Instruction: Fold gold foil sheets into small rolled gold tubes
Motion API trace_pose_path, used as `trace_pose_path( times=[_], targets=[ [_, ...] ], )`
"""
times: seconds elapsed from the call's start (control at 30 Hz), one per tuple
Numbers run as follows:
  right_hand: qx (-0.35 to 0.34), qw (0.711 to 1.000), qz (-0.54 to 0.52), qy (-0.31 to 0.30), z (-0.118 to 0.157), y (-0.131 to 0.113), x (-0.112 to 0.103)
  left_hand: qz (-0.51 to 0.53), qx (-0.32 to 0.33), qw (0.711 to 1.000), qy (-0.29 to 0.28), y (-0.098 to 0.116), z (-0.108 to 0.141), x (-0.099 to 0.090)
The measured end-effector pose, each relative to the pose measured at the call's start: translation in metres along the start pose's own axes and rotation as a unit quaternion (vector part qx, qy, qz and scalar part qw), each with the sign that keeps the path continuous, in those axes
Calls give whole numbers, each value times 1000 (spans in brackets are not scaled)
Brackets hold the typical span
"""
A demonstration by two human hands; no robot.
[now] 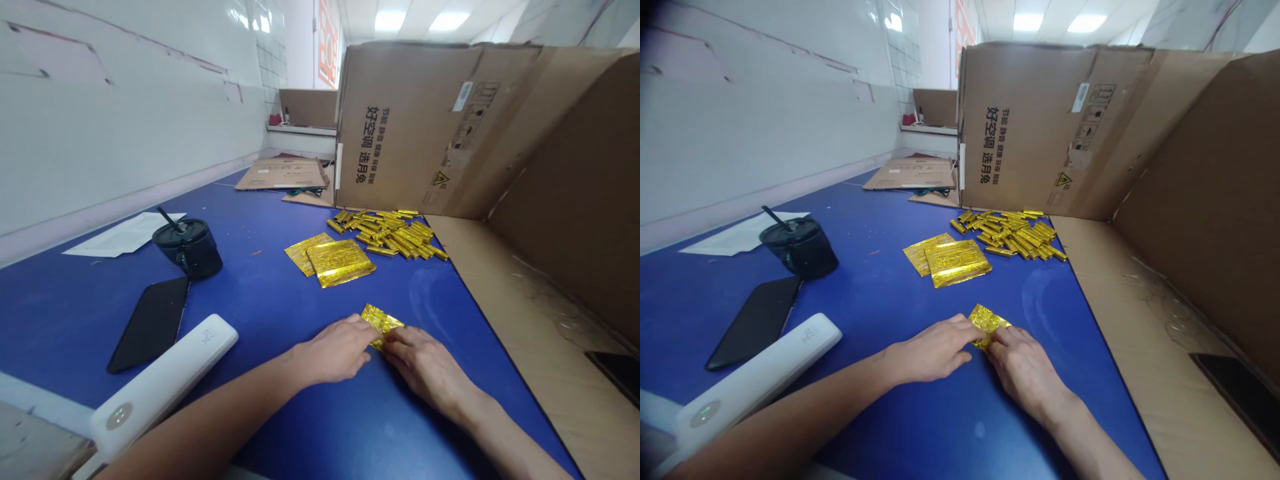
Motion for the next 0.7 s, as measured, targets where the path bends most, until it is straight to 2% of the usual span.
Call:
trace_pose_path(
  times=[0.13,0.3,0.47,0.7],
  targets=[
    [-9,999,26,42,4,-5,-6,17,0,1000,19,-5,-1,-1],
    [-6,998,37,54,5,-6,0,2,-3,1000,24,-5,-4,0],
    [12,996,-29,78,3,5,0,-32,-27,999,32,-7,-6,1],
    [22,995,-83,56,2,11,0,-89,-24,995,47,-8,-11,7]
  ],
)
Point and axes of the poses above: each hand's wrist, its own z-axis away from the middle knuckle, its own x-axis out of the palm, y = z × x, the point moved 10 cm from there along -z, towards the middle knuckle, and after that the axes turned 9 degrees about -y, right-handed, at the moved point
